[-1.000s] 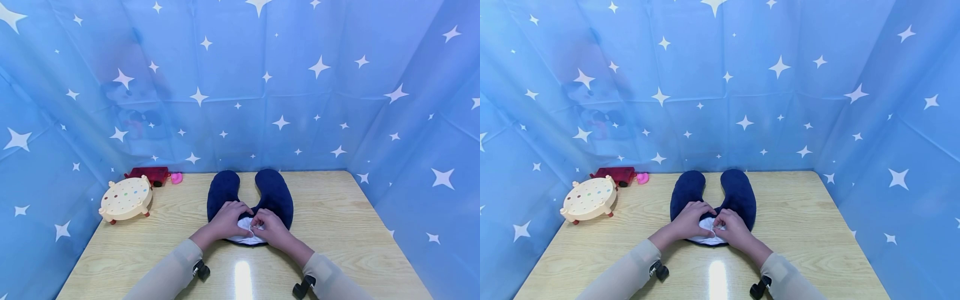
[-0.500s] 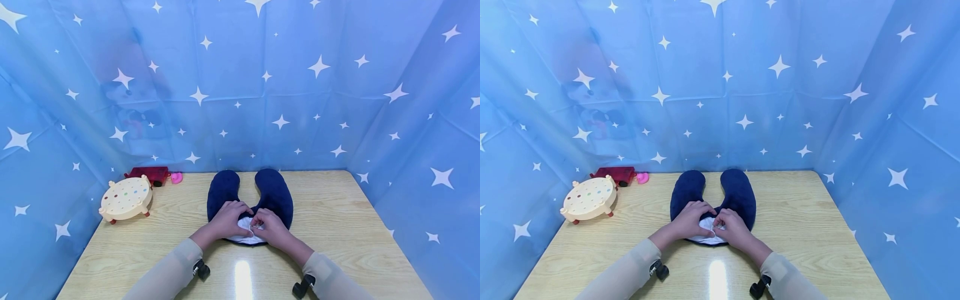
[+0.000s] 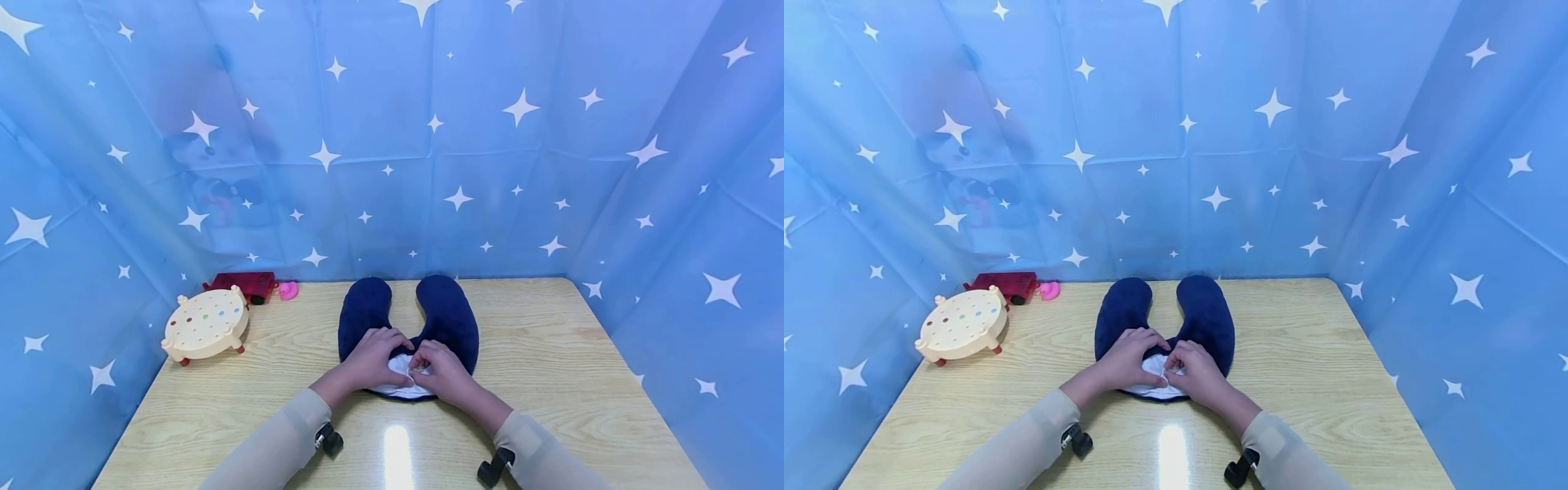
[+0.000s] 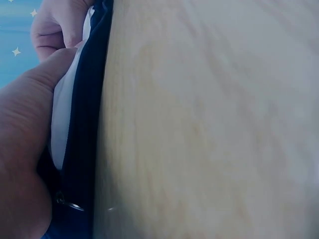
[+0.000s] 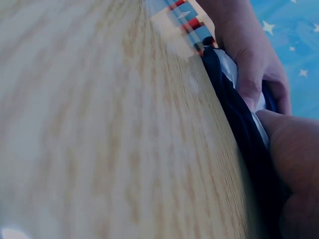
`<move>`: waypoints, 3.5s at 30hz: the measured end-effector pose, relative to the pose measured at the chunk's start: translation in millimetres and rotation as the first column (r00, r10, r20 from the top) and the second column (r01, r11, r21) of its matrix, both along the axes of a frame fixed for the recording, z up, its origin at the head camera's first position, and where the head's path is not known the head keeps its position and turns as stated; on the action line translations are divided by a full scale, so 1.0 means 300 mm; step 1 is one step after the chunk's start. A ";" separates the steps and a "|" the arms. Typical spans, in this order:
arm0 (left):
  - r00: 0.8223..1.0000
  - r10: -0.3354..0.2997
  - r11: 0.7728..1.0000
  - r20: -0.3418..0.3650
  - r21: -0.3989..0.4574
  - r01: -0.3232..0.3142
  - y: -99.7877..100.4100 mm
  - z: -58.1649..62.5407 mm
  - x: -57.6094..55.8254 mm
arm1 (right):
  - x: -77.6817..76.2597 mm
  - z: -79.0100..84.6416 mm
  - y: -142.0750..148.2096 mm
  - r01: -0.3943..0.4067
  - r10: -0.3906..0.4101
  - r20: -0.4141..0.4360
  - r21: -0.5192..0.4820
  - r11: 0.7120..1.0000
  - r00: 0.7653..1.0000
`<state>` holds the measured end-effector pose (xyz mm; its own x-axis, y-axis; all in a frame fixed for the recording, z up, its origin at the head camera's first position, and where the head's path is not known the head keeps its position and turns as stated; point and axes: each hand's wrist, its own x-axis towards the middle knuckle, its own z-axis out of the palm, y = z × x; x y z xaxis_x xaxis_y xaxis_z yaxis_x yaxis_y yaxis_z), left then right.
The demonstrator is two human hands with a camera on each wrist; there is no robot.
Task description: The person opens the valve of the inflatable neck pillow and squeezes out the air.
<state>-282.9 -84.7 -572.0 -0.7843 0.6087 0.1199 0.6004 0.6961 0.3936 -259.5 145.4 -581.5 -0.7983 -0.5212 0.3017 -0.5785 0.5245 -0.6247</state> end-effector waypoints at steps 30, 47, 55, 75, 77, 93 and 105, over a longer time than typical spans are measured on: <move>0.999 -0.020 1.000 0.030 -0.003 0.020 -0.003 -0.007 -0.009 | 0.000 0.002 -0.002 0.005 -0.005 0.003 0.003 1.000 1.000; 0.997 -0.048 0.998 0.052 -0.029 0.050 -0.007 -0.001 -0.009 | -0.004 -0.004 -0.004 0.001 -0.001 -0.016 -0.007 1.000 1.000; 0.996 -0.061 0.998 0.068 -0.030 0.063 -0.010 0.006 -0.007 | -0.002 -0.002 -0.002 -0.006 0.006 -0.009 -0.022 1.000 1.000; 0.993 -0.083 0.995 0.085 -0.050 0.087 -0.012 0.001 -0.015 | -0.005 0.005 -0.002 0.005 -0.005 0.004 0.003 1.000 1.000; 0.993 -0.081 0.995 0.086 -0.054 0.086 -0.011 0.002 -0.014 | -0.005 0.007 -0.001 0.006 -0.006 0.010 0.007 1.000 1.000; 0.993 -0.076 0.994 0.090 -0.068 0.082 -0.007 0.010 -0.003 | -0.005 0.000 0.000 -0.004 0.004 -0.014 -0.007 1.000 1.000; 0.993 -0.075 0.994 0.091 -0.078 0.083 -0.005 0.006 -0.006 | -0.006 0.001 -0.003 0.003 -0.003 -0.027 -0.007 1.000 1.000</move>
<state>-284.6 -86.1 -570.3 -0.7386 0.6741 0.0002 0.6204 0.6797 0.3913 -261.2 144.3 -581.3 -0.7914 -0.5164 0.3271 -0.5937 0.5219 -0.6124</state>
